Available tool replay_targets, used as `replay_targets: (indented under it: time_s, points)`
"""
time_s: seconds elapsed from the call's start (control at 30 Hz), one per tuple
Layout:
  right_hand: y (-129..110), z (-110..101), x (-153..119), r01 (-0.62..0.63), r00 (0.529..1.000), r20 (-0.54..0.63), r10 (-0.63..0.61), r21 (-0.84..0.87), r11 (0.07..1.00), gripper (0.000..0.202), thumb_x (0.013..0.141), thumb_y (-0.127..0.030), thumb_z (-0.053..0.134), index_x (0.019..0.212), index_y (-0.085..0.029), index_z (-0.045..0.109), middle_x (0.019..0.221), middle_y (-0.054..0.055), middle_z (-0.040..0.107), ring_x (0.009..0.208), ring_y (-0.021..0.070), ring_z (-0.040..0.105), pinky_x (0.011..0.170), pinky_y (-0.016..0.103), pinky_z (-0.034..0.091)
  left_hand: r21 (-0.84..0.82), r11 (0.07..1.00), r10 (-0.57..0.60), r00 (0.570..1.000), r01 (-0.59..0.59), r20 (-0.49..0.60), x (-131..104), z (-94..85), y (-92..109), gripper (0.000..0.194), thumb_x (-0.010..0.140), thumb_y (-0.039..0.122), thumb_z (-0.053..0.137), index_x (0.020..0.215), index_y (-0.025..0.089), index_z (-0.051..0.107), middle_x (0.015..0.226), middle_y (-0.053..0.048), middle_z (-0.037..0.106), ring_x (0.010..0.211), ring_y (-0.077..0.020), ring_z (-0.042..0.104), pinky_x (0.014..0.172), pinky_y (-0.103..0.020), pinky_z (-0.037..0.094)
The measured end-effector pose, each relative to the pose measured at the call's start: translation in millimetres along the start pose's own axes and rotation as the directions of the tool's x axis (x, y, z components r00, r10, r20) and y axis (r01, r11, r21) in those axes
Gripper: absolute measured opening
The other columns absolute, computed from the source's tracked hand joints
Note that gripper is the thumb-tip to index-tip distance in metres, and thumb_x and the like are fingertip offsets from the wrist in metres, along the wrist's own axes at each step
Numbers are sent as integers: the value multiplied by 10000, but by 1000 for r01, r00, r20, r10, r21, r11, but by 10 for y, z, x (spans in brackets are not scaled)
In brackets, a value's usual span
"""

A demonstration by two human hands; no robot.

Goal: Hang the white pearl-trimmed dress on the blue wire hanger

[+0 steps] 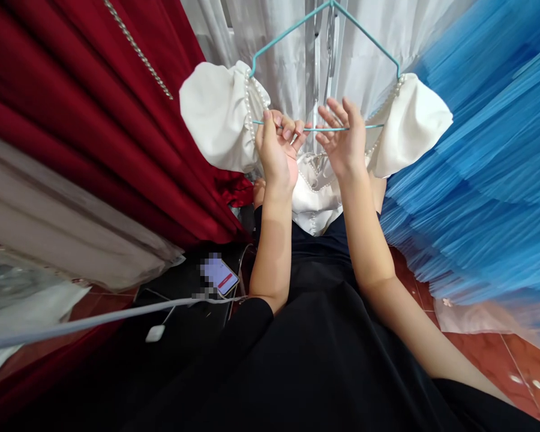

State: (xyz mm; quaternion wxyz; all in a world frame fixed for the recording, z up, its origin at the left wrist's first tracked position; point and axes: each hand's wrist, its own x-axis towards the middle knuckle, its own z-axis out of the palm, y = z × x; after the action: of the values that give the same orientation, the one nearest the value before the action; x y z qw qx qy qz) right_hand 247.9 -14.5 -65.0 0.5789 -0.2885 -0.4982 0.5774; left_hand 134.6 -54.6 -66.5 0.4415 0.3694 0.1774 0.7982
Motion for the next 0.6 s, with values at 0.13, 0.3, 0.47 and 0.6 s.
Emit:
replay_targets:
  time_s: [0.13, 0.3, 0.47, 0.6]
  points:
    - [115, -6, 143, 225, 974, -2, -225, 2, 974, 517, 702, -701, 588, 793, -246, 361, 765, 4, 483, 896, 157, 482, 808, 308, 475, -7, 1000, 10, 1000, -11, -18, -73, 9, -31, 458, 1036, 579, 393, 753, 218, 394, 641, 33, 347, 673, -133, 554, 861, -315, 508]
    - [143, -120, 36, 272, 943, 163, -292, 132, 953, 620, 631, -537, 736, 703, -207, 216, 643, -16, 228, 780, 148, 449, 805, 308, 459, -28, 999, -37, 998, 38, 47, -189, -70, -39, 187, 1063, 303, 438, 908, 230, 515, 918, -12, 621, 973, -158, 664, 953, -325, 516]
    - [102, -144, 98, 215, 958, 161, -236, 141, 966, 767, 494, -617, 836, 707, -204, 226, 641, -31, 234, 780, 122, 458, 799, 281, 468, 247, 954, -196, 977, 170, 87, -287, -222, 181, 191, 1015, 322, 552, 1004, 158, 649, 963, -100, 704, 839, -215, 720, 764, -296, 568]
    - [139, -120, 88, 211, 969, 126, -212, 26, 977, 699, 586, -678, 760, 717, -217, 251, 646, -18, 290, 850, 151, 508, 780, 298, 472, 553, 833, -139, 970, 5, 200, -414, -184, 513, 329, 1010, 389, 571, 899, 128, 737, 746, -86, 699, 702, -187, 688, 673, -248, 553]
